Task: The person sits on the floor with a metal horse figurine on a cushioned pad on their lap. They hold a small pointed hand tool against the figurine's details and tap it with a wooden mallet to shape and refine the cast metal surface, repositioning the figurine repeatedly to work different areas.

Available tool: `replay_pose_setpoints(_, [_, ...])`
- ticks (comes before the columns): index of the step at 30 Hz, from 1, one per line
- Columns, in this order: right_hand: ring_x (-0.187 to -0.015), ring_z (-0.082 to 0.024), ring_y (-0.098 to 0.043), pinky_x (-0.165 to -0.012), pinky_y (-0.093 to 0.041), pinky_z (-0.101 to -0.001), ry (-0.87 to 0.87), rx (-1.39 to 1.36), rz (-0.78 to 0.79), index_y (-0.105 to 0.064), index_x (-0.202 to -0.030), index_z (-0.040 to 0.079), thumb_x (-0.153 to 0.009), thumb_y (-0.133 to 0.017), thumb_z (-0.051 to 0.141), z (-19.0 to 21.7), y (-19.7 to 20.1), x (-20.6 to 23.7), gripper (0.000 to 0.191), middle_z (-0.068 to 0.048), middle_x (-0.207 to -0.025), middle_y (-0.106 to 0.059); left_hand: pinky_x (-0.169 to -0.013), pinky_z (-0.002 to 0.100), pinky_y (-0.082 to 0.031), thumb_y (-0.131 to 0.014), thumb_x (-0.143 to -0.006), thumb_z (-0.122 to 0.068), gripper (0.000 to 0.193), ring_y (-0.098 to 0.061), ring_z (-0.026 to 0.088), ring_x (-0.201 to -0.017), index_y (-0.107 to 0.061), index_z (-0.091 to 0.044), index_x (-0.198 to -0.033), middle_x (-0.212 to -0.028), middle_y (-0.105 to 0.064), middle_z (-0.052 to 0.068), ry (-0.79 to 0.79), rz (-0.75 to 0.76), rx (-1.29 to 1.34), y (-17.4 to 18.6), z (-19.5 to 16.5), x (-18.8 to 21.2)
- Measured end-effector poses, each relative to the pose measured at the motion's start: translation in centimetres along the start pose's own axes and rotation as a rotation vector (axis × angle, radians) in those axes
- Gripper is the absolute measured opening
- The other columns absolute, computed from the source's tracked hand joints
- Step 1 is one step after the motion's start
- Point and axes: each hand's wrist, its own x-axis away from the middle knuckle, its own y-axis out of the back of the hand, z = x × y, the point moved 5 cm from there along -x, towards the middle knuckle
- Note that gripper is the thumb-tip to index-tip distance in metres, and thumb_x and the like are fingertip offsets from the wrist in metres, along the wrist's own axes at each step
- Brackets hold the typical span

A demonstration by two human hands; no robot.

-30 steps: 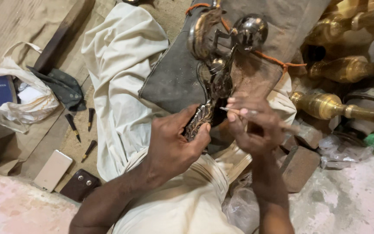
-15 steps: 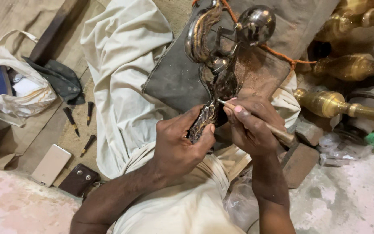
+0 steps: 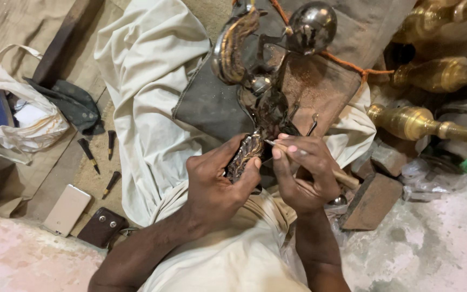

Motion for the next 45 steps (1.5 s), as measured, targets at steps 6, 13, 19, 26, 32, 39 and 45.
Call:
replay_pose_setpoints(6, [-0.095,-0.025,-0.074,-0.077,-0.059,-0.0302,-0.087,0.121,0.012,-0.063,-0.105,-0.001,-0.091,-0.081,-0.011,0.4,0.3,-0.5,0.024,-0.015,-0.1,-0.073,-0.065,0.026,-0.059,-0.074,-0.091,-0.006,0.033,-0.075,0.011,-0.073,-0.067,0.002,-0.122,-0.09,-0.076,0.008,-0.006,-0.013,-0.032,-0.3,0.1,-0.1])
replay_pose_setpoints(13, [-0.09,-0.023,-0.072,-0.081,-0.059,-0.0305,-0.154,0.148,-0.054,-0.064,-0.105,0.0,-0.091,-0.079,-0.012,0.9,0.0,-0.3,0.023,-0.014,-0.098,-0.072,-0.06,0.026,-0.056,-0.074,-0.089,-0.006,0.032,-0.07,0.01,-0.066,-0.069,0.001,-0.12,-0.084,-0.075,0.007,0.047,0.003,-0.035,-0.5,0.3,-0.2])
replay_pose_setpoints(19, [-0.091,-0.02,-0.073,-0.089,-0.064,-0.0338,-0.135,-0.002,-0.077,-0.063,-0.106,0.001,-0.094,-0.075,-0.011,0.7,-0.1,0.0,0.021,-0.012,-0.099,-0.073,-0.061,0.025,-0.058,-0.073,-0.091,-0.006,0.032,-0.071,0.009,-0.069,-0.069,0.001,-0.121,-0.086,-0.075,0.006,0.035,0.007,-0.032,-0.6,0.2,-0.3])
replay_pose_setpoints(26, [-0.093,-0.023,-0.073,-0.086,-0.062,-0.0332,-0.173,0.069,-0.076,-0.064,-0.105,0.0,-0.092,-0.076,-0.012,0.9,0.1,0.4,0.021,-0.013,-0.099,-0.072,-0.061,0.025,-0.057,-0.073,-0.091,-0.006,0.03,-0.071,0.009,-0.07,-0.069,0.002,-0.12,-0.086,-0.076,0.006,0.034,-0.001,-0.03,-0.9,0.2,-0.4])
replay_pose_setpoints(32, [-0.093,-0.024,-0.074,-0.086,-0.061,-0.0334,-0.17,0.025,-0.065,-0.062,-0.105,0.0,-0.092,-0.077,-0.011,0.6,0.3,0.3,0.023,-0.013,-0.098,-0.073,-0.061,0.025,-0.057,-0.073,-0.091,-0.005,0.03,-0.07,0.008,-0.068,-0.069,0.001,-0.12,-0.085,-0.075,0.006,0.059,0.013,-0.032,-0.8,0.2,-0.3])
replay_pose_setpoints(39, [-0.094,-0.029,-0.076,-0.082,-0.062,-0.0359,-0.079,-0.034,0.042,-0.063,-0.101,-0.001,-0.087,-0.078,-0.011,-0.3,1.1,-0.5,0.023,-0.016,-0.094,-0.073,-0.063,0.025,-0.056,-0.073,-0.091,-0.004,0.03,-0.07,0.009,-0.07,-0.069,0.002,-0.12,-0.087,-0.075,0.006,0.032,0.001,-0.035,-0.9,0.1,-0.2])
replay_pose_setpoints(45, [-0.094,-0.029,-0.076,-0.082,-0.065,-0.0374,-0.034,-0.069,0.068,-0.062,-0.097,0.0,-0.086,-0.078,-0.012,-0.6,1.4,-0.7,0.022,-0.016,-0.093,-0.073,-0.065,0.025,-0.057,-0.073,-0.091,-0.004,0.031,-0.071,0.009,-0.072,-0.068,0.002,-0.121,-0.088,-0.076,0.006,-0.005,-0.003,-0.057,-1.0,0.2,-0.2])
